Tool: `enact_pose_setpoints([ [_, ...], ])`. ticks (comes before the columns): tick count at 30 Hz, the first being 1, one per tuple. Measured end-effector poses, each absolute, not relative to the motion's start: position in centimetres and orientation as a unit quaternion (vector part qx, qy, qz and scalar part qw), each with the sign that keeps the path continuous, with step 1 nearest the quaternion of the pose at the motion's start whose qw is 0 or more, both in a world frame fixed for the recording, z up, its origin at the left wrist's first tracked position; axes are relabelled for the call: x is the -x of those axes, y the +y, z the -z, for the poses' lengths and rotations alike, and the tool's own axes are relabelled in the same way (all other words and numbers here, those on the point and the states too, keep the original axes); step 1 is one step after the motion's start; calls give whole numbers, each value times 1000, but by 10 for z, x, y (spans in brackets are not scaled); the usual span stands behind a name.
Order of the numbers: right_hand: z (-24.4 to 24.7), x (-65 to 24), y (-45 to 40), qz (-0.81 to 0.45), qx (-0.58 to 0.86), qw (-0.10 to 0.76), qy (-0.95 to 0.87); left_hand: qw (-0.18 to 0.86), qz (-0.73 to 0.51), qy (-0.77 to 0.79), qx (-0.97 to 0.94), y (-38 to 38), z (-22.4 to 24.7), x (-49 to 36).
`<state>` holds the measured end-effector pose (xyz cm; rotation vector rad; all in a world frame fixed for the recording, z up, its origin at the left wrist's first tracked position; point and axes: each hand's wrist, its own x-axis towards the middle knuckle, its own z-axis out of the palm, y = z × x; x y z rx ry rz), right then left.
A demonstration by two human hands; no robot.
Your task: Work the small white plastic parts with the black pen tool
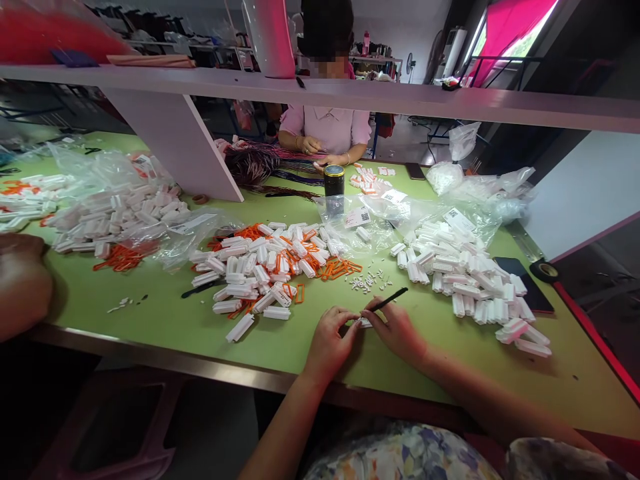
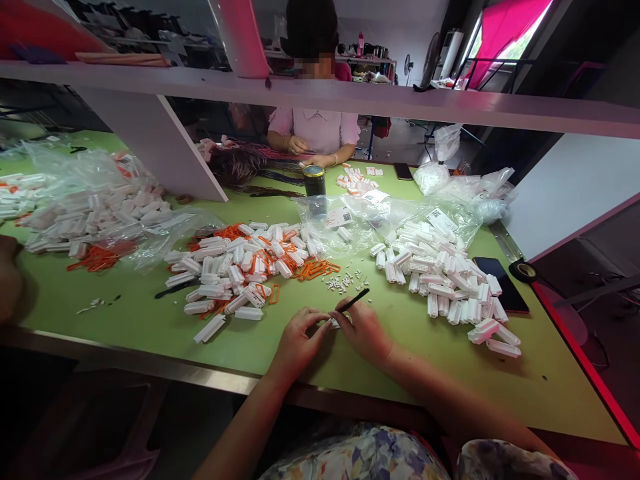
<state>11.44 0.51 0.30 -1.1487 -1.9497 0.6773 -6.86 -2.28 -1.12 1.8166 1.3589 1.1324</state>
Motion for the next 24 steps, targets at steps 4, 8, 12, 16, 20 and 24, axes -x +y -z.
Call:
enact_pose_setpoints([
  [4,-6,-112,3,-272,436,407,-756,279,-447,511,-679,-22,13,70],
  [8,-13,-113,6,-292,412,459,-731,266,-475,512,-664,-20,11,71],
  [12,-19,-115,11,-247,363,422,-793,290,-503,489,-651,-19,8,72],
  [16,-17,-115,12,-178,326,365,-854,301,-501,475,-658,-19,7,72],
  [20,-13,-115,13,-153,312,348,-871,308,-499,471,-659,-19,8,73],
  [24,-14,-117,15,-181,310,346,-867,322,-493,469,-658,-19,6,73],
])
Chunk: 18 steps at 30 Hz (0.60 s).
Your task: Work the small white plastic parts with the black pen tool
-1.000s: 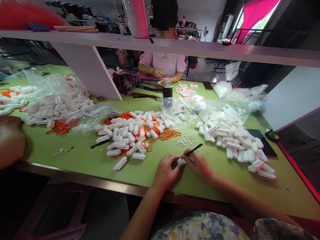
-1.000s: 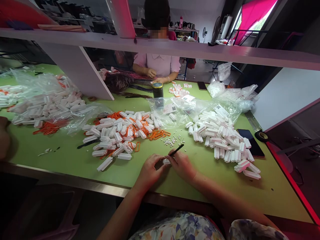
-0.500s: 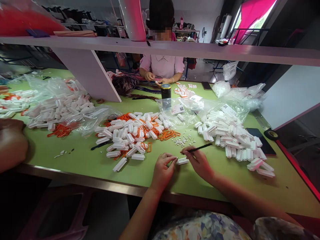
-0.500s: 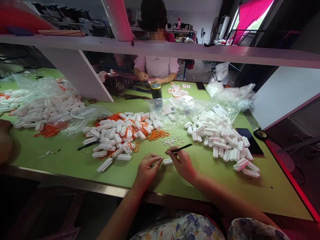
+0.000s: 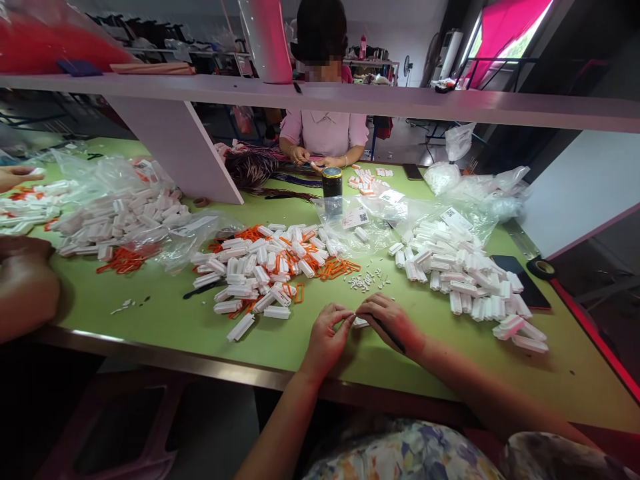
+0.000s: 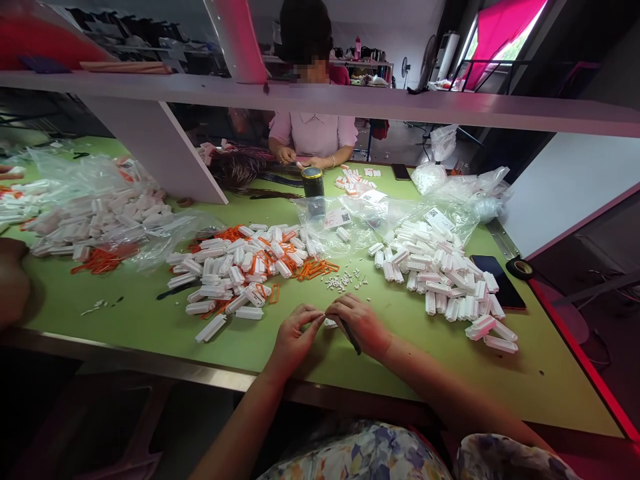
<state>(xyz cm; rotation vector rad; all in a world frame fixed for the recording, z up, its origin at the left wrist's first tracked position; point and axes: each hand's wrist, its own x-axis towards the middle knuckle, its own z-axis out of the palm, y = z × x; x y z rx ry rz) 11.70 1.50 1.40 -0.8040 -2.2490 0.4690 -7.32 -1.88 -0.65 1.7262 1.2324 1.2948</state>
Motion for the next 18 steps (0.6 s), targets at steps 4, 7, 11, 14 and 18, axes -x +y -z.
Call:
enact_pose_setpoints([
  [4,-16,-117,16,-184,301,342,-871,334,-487,466,-659,-19,4,73],
  [7,-18,-117,17,-187,295,340,-873,345,-482,465,-658,-20,3,73],
  [11,-22,-118,19,-207,296,332,-871,354,-476,462,-659,-20,2,73],
  [14,-22,-120,20,-224,289,329,-871,360,-464,462,-665,-20,2,74],
  [18,-19,-123,21,-222,293,325,-871,364,-461,468,-660,-19,4,74],
])
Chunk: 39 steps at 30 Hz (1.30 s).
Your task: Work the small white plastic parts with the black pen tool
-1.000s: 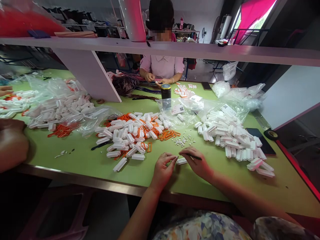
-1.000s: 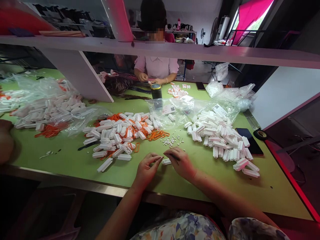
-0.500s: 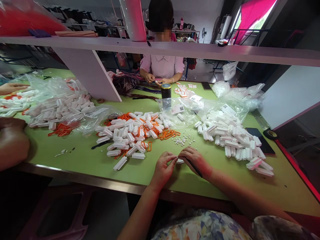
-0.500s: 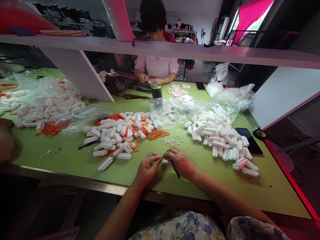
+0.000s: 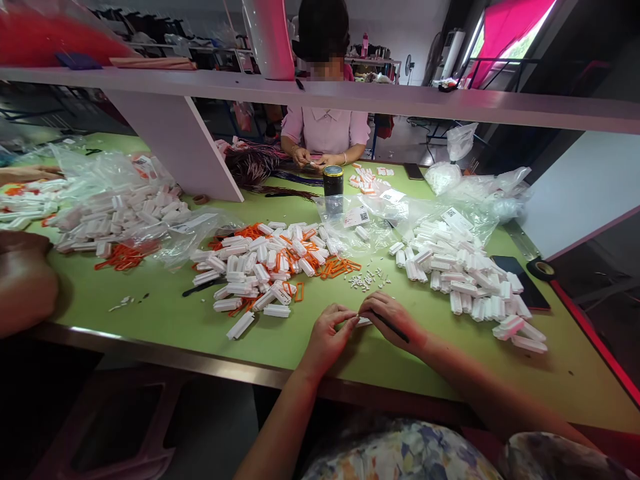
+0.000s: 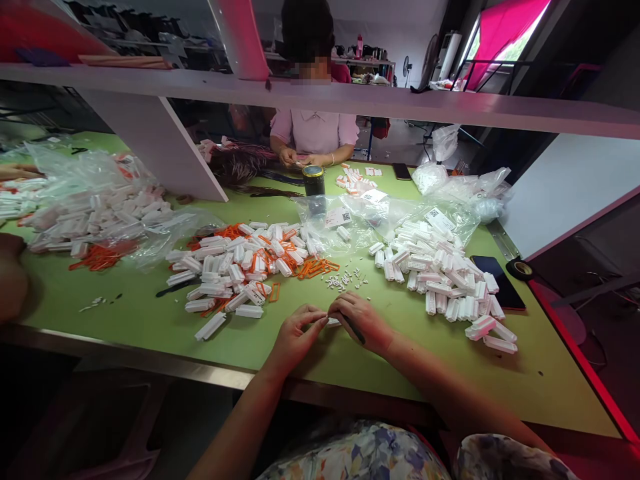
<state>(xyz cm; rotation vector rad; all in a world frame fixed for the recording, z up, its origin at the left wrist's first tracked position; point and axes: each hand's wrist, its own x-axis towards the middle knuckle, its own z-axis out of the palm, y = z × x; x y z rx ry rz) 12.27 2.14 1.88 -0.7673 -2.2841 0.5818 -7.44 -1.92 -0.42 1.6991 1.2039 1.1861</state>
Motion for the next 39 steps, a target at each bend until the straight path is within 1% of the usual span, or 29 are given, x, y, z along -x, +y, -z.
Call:
enact_pose_setpoints([
  [2,-17,-124,22,-205,299,310,-879,351,-475,478,-650,-19,6,74],
  [7,-14,-126,24,-160,296,223,-915,303,-485,508,-644,-18,10,75],
  [12,-15,-125,25,-123,288,199,-929,291,-452,502,-677,-20,13,74],
  [17,-18,-122,21,-78,272,163,-945,279,-395,505,-715,-21,8,72],
  [20,-18,-121,18,-85,271,148,-947,273,-383,511,-719,-22,5,71],
  [22,-18,-122,18,-114,283,178,-935,271,-382,514,-719,-22,5,71],
  [24,-19,-124,20,-161,314,242,-904,271,-380,517,-718,-22,6,71],
  [27,-24,-129,24,-253,385,342,-819,272,-377,523,-714,-22,7,71],
  [29,-27,-133,26,-332,417,383,-754,273,-374,527,-713,-22,7,72],
  [32,-27,-134,26,-460,420,411,-666,274,-373,530,-711,-22,7,72],
  [34,-24,-134,26,-507,417,412,-631,274,-374,528,-711,-21,7,72],
  [39,-14,-132,26,-515,433,444,-592,268,-385,526,-709,-22,10,71],
])
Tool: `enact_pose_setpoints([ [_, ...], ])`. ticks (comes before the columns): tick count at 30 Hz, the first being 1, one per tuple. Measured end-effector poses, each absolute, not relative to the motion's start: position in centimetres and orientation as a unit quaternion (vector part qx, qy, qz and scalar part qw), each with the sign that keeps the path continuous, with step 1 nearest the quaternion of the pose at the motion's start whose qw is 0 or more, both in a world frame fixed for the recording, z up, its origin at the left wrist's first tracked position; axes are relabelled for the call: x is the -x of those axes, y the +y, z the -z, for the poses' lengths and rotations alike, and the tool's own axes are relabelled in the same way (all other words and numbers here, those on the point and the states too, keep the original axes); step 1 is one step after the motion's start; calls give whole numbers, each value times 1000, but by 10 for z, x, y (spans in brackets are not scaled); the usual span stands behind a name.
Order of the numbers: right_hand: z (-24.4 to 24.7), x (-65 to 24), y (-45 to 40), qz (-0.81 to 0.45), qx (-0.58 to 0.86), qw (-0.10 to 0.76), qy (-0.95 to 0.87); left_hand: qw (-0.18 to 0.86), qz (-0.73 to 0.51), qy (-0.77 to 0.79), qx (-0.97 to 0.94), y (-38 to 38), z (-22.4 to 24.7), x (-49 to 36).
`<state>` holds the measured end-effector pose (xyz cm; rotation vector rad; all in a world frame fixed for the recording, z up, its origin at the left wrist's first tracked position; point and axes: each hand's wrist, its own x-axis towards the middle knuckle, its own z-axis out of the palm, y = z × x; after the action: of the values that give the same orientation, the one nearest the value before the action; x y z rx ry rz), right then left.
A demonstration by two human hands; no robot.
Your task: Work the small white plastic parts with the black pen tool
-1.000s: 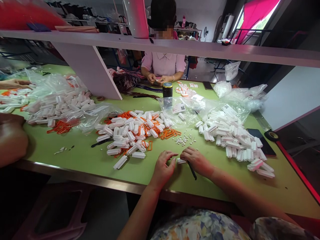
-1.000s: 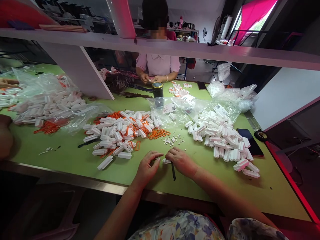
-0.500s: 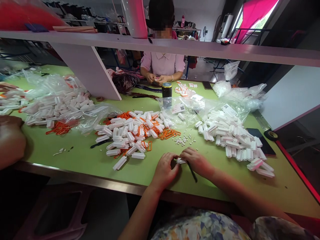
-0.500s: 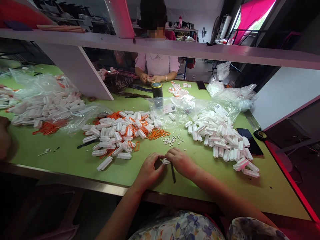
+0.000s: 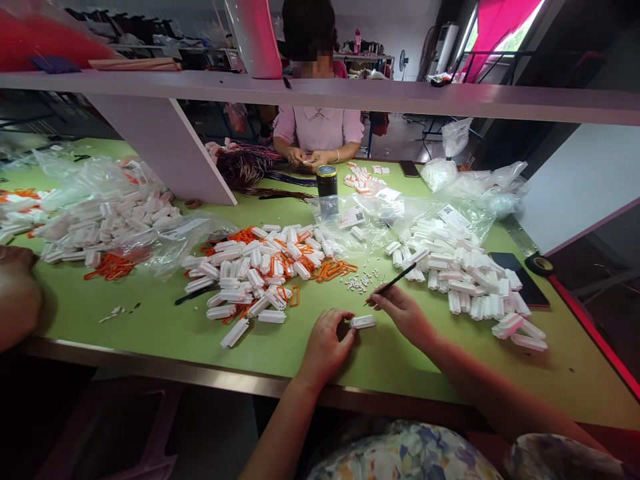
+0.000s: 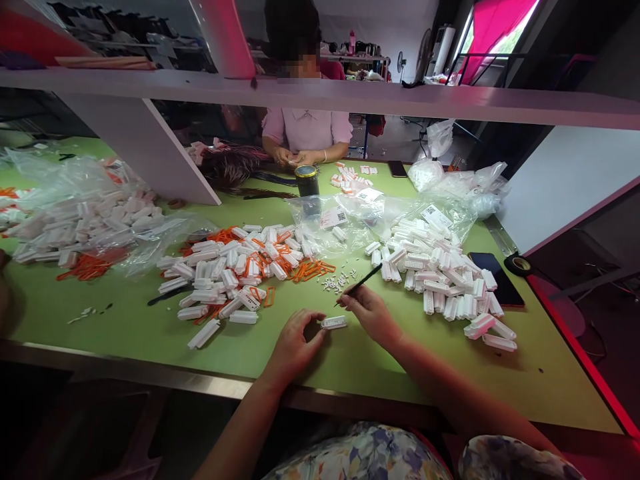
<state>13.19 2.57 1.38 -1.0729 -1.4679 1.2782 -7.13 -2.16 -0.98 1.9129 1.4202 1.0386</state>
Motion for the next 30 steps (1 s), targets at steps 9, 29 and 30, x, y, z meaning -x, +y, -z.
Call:
enact_pose_setpoints([
  [9,2,-125,17,-526,435,417,-600,265,-386,535,-703,-22,10,71],
  [29,13,-119,15,-449,454,395,-660,271,-385,529,-706,-22,9,71],
  [30,14,-119,15,-445,458,394,-661,271,-385,529,-706,-22,9,71],
])
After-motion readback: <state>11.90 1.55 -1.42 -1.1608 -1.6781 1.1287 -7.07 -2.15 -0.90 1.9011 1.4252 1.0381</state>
